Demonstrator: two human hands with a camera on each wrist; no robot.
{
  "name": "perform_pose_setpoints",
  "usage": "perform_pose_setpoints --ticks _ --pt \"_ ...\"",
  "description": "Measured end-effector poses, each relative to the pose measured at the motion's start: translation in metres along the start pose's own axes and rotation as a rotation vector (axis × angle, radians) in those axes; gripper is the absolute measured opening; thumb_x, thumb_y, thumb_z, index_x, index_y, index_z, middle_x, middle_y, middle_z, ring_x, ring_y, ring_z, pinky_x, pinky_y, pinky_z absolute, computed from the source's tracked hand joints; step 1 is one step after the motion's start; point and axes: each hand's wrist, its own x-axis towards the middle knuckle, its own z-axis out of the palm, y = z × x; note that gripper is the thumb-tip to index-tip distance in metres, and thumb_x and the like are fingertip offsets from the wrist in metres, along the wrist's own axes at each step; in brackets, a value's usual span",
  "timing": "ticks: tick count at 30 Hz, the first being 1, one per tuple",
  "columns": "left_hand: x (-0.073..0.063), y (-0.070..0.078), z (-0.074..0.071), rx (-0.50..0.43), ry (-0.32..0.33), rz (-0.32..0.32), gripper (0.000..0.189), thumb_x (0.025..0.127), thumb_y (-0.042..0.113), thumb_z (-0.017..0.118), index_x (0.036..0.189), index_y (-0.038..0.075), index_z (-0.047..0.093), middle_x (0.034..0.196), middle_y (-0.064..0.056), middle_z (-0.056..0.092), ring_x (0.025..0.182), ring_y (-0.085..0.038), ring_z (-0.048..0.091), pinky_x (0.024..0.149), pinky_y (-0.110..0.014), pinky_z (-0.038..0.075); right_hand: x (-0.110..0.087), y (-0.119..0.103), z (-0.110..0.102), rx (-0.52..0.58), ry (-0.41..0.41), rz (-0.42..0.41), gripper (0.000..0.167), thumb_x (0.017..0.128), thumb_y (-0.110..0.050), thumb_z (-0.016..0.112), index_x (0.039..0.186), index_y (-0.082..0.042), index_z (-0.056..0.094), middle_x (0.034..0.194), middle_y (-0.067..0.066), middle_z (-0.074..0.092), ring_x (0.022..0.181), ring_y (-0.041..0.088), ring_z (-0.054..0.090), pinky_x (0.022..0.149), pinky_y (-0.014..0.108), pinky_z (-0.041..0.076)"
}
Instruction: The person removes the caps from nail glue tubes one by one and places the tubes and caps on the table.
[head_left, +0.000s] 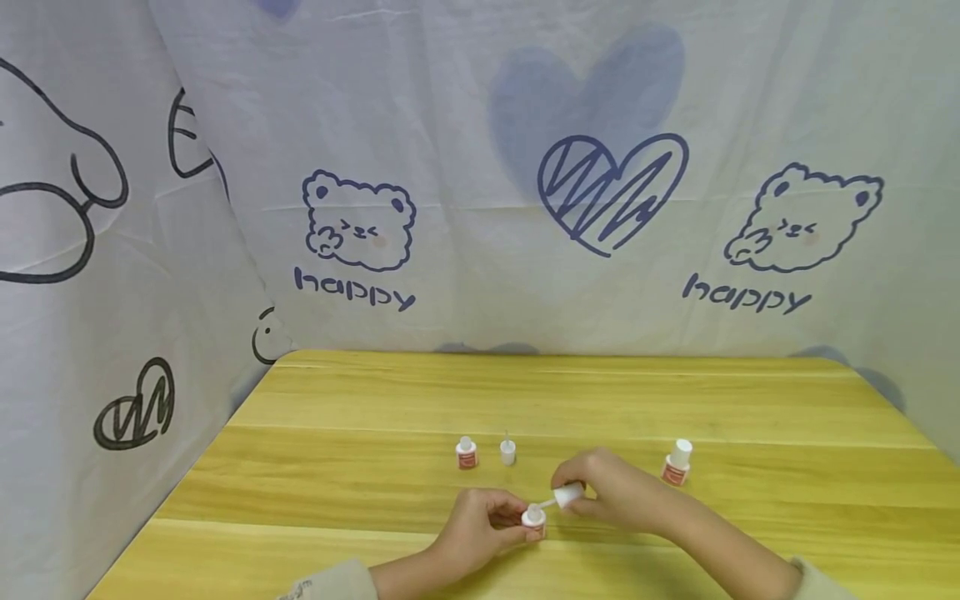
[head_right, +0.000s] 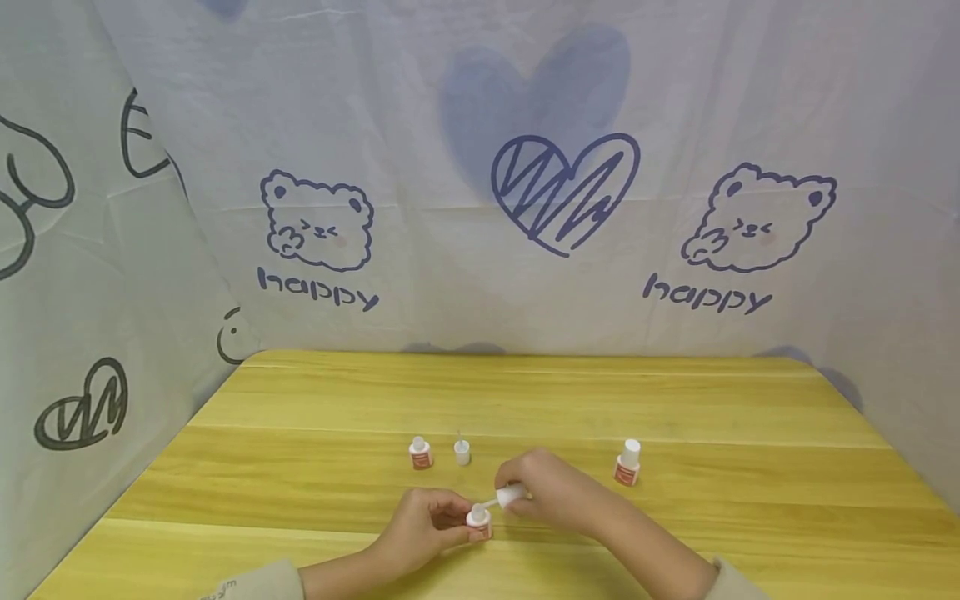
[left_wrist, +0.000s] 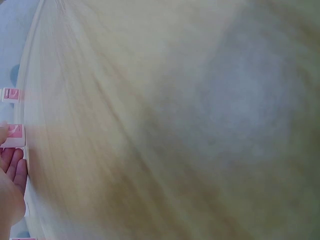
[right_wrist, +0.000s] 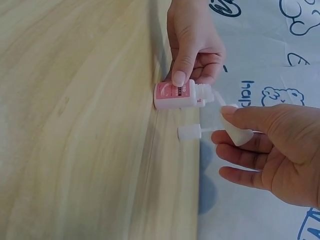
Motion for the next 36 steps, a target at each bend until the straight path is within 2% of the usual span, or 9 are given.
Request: perform_pose_setpoints --ticks 11,19,24,29,36 --pt "0.001 -0.002 0.001 0.003 -0.001 0.015 0.02 0.076 0.011 0.075 0.089 -0.004 0.07 0.085 -0.015 0.072 0.074 -0.004 0.068 0.066 -0.013 0.054 -0.009 0.008 0.006 0.006 0.056 0.01 0.01 0.082 -0.008 0.068 0.09 -0.004 0.064 0.083 -0.004 0.065 0.075 -0.002 0.051 0.065 0.022 0.051" --pt "0.001 -0.003 0.001 -0.006 0.007 0.029 0.02 0.077 0.01 0.074 0.09 -0.005 0.07 0.086 -0.017 0.072 0.074 -0.009 0.069 0.066 -0.013 0.053 -0.016 0.018 0.012 0.115 0.07 0.035 0.01 0.084 -0.007 0.066 0.091 -0.007 0.06 0.083 -0.005 0.063 0.075 -0.004 0.052 0.064 0.017 0.049" --pt "0.0 -0.004 0.001 -0.002 0.017 0.03 0.019 0.077 0.008 0.074 0.09 -0.005 0.07 0.086 -0.017 0.072 0.074 -0.014 0.069 0.066 -0.013 0.053 -0.017 0.024 0.019 0.162 0.084 0.049 0.013 0.083 -0.006 0.067 0.092 -0.007 0.058 0.084 -0.003 0.065 0.078 -0.002 0.056 0.068 0.018 0.051" --pt "0.0 -0.004 0.001 -0.001 0.021 0.028 0.019 0.076 0.008 0.075 0.09 -0.005 0.07 0.086 -0.017 0.071 0.074 -0.014 0.069 0.065 -0.013 0.053 -0.018 0.027 0.025 0.196 0.099 0.056 0.013 0.082 -0.009 0.068 0.092 -0.009 0.058 0.084 -0.004 0.065 0.079 -0.001 0.057 0.072 0.02 0.051" --pt "0.0 -0.002 0.0 -0.005 0.009 0.029 0.02 0.077 0.011 0.075 0.09 -0.004 0.07 0.087 -0.016 0.072 0.075 -0.009 0.069 0.067 -0.013 0.054 -0.02 0.031 0.037 0.194 0.212 0.074 0.014 0.08 -0.016 0.071 0.091 -0.013 0.062 0.087 -0.003 0.066 0.085 0.004 0.058 0.078 0.025 0.052"
